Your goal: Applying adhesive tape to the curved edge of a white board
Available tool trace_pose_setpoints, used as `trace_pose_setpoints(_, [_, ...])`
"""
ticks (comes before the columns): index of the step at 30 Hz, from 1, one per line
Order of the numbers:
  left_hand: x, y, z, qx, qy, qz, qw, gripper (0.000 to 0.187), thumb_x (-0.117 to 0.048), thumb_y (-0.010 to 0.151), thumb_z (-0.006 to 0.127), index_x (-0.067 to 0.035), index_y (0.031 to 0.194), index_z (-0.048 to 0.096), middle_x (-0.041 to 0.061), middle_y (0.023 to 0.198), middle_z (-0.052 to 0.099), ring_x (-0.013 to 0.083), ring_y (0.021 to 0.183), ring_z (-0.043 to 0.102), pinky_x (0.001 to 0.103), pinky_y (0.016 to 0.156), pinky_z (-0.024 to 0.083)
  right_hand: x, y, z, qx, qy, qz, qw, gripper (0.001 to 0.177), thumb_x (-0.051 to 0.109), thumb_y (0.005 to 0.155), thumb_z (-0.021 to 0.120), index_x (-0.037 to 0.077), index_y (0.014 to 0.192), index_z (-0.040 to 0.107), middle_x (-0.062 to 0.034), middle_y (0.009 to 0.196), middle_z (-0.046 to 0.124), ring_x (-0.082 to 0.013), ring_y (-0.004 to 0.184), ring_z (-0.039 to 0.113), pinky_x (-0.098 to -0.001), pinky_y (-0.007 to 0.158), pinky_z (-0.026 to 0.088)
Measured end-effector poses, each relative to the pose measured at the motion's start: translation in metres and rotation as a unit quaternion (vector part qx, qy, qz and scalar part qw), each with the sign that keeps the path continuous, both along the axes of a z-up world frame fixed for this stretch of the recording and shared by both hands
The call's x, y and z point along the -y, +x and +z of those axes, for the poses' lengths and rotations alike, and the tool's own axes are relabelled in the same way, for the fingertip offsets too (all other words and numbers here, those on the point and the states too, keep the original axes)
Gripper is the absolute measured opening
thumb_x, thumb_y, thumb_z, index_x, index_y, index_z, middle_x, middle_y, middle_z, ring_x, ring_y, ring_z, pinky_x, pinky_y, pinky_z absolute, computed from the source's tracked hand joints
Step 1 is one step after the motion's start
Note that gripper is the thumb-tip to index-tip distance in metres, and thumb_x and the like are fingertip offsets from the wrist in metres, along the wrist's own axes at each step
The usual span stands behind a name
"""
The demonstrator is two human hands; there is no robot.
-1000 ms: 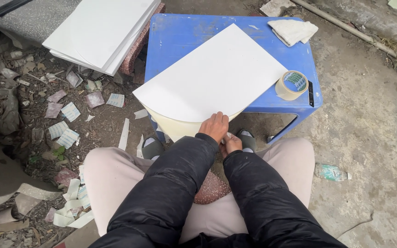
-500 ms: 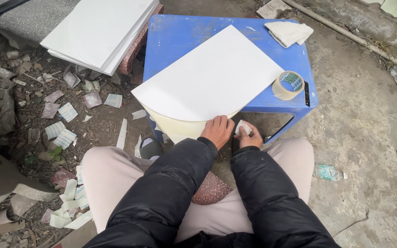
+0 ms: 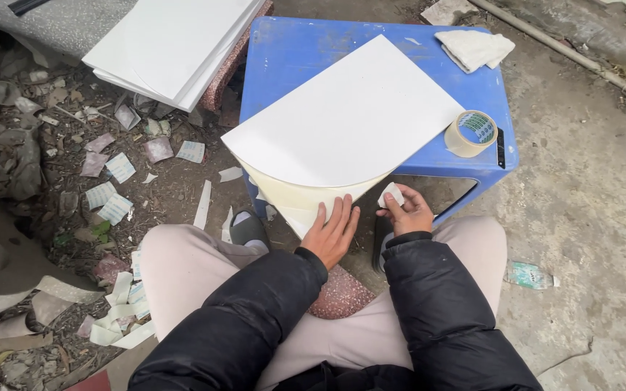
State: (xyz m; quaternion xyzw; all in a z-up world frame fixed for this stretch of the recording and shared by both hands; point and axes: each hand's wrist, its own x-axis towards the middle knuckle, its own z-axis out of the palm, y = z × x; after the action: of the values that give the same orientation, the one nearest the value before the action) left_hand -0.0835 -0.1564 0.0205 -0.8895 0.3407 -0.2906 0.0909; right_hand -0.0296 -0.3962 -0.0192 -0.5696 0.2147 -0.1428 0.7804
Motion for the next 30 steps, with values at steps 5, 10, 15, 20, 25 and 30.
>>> trace_pose_setpoints(5, [0.024,0.056,-0.064,0.013,-0.100,-0.022,0.995,0.029,-0.019,0.114,0.076,-0.001,0.136,0.074,0.025,0.130,0.072,0.0391,0.124,0.075,0.051,0.107,0.064,0.006,0.002,0.016,0.024,-0.053,0.042,0.997,0.046,-0.002,0.102,0.092,-0.001,0.142,0.069,-0.0295,0.110,0.080,-0.0350,0.079,0.086,-0.0391,0.065,0.079])
trace_pose_setpoints(10, [0.021,0.049,-0.039,0.041,-0.043,-0.048,0.997,0.019,-0.021,0.118,0.071,-0.003,0.119,0.075,0.022,0.116,0.069,0.0361,0.110,0.073,0.048,0.097,0.062,0.006,-0.003,0.015,-0.001,-0.028,0.070,0.997,0.059,0.000,0.097,0.097,-0.004,0.146,0.063,-0.0301,0.107,0.082,-0.0374,0.073,0.086,-0.0394,0.066,0.079])
trace_pose_setpoints(15, [0.013,0.050,-0.025,0.054,-0.005,-0.069,0.996,0.022,-0.024,0.119,0.069,-0.003,0.121,0.074,0.023,0.120,0.068,0.0369,0.109,0.070,0.049,0.094,0.060,0.006,0.001,0.007,-0.014,-0.003,0.069,0.998,0.053,0.001,0.098,0.097,-0.008,0.140,0.067,-0.0327,0.113,0.084,-0.0386,0.076,0.088,-0.0404,0.067,0.081])
trace_pose_setpoints(20, [0.021,0.051,-0.022,0.103,0.019,-0.027,0.994,0.020,-0.023,0.117,0.061,-0.011,0.101,0.060,0.013,0.095,0.046,0.0319,0.082,0.050,0.047,0.066,0.043,0.003,0.003,0.005,-0.008,-0.073,0.087,0.993,0.036,0.010,0.106,0.094,-0.006,0.133,0.077,-0.0264,0.100,0.085,-0.0278,0.066,0.083,-0.0322,0.059,0.071])
trace_pose_setpoints(25, [0.045,0.072,-0.041,0.100,-0.046,-0.005,0.994,0.021,-0.023,0.111,0.066,-0.012,0.097,0.055,0.012,0.089,0.039,0.0333,0.076,0.045,0.051,0.053,0.041,0.007,0.008,-0.010,0.008,-0.070,0.082,0.994,0.031,0.010,0.107,0.093,-0.006,0.130,0.079,-0.0276,0.097,0.084,-0.0299,0.064,0.082,-0.0351,0.058,0.071])
trace_pose_setpoints(30, [0.042,0.052,-0.022,0.065,-0.043,0.016,0.997,0.018,-0.023,0.112,0.064,-0.011,0.100,0.058,0.016,0.096,0.047,0.0418,0.087,0.053,0.058,0.069,0.051,0.010,0.008,-0.004,0.012,-0.061,0.075,0.995,0.029,0.007,0.108,0.091,-0.007,0.130,0.079,-0.0272,0.098,0.084,-0.0300,0.070,0.084,-0.0362,0.061,0.073])
